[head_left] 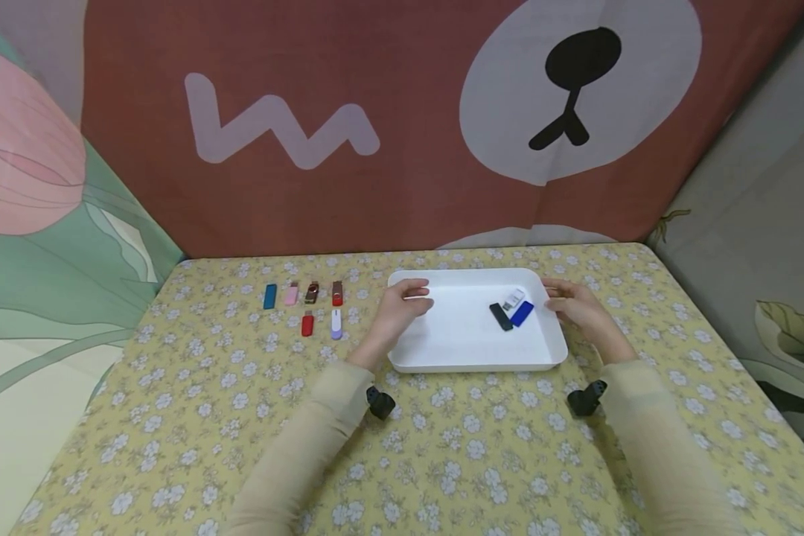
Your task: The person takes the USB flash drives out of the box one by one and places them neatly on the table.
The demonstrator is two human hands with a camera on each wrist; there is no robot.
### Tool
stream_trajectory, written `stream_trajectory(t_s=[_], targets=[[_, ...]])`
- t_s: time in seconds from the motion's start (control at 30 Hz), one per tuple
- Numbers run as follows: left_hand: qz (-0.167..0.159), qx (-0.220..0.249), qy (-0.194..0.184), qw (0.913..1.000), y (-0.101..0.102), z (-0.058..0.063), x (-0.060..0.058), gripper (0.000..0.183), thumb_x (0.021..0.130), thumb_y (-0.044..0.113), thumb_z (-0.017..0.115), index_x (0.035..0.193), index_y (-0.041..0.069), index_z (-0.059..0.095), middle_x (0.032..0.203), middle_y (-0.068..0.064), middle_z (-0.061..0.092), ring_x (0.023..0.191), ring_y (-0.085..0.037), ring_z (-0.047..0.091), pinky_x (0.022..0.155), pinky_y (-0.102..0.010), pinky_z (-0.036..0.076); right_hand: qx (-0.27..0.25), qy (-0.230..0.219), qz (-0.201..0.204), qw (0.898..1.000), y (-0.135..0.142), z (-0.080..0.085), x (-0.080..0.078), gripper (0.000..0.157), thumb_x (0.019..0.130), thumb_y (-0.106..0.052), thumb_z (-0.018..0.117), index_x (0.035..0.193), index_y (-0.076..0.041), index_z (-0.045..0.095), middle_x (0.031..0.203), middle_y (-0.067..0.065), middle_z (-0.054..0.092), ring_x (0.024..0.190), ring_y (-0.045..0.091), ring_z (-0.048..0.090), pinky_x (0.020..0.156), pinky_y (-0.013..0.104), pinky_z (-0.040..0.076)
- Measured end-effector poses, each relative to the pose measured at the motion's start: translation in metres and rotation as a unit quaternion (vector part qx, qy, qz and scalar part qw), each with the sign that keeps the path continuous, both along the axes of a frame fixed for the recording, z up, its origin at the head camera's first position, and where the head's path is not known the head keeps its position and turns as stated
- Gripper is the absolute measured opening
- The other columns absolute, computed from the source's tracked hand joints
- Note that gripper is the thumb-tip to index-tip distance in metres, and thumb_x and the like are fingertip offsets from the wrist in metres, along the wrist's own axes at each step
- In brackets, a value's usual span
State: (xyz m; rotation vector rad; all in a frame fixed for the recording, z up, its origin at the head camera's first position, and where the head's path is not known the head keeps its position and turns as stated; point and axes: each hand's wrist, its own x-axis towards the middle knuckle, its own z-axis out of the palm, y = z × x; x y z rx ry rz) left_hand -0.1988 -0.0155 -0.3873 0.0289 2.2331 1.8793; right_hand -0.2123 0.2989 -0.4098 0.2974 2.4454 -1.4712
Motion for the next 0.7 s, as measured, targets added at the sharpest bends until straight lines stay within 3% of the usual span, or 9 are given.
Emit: stream_trajectory(t_s=[0.2, 0.7], targets=[[-0.006, 0.008, 0.001, 1.0000, 0.018, -0.003, 0.001, 0.042, 0.090, 0.007, 0.061, 0.131, 0.001, 0.055, 0.126, -0.019, 0.058, 0.111, -0.029, 0.060, 0.092, -0.031, 0.055, -0.009, 0.004, 0.013, 1.000, -0.001, 0.004, 0.002, 0.059, 0.099, -0.008, 0.043, 0.153, -0.006, 0.020, 0.151, 0.027, 0.028, 0.135, 0.040, 0.037, 0.111, 0.050, 0.039], [-0.009, 0.016, -0.011, 0.9998, 0.044, -0.015, 0.002, 0.039, 0.088, 0.005, 0.064, 0.126, 0.001, 0.059, 0.121, -0.018, 0.061, 0.103, -0.025, 0.063, 0.086, -0.026, 0.057, -0.004, 0.013, 0.013, 1.000, -0.002, 0.004, 0.003, 0.058, 0.098, -0.009, 0.045, 0.152, -0.005, 0.024, 0.149, 0.027, 0.031, 0.131, 0.038, 0.041, 0.106, 0.045, 0.044]])
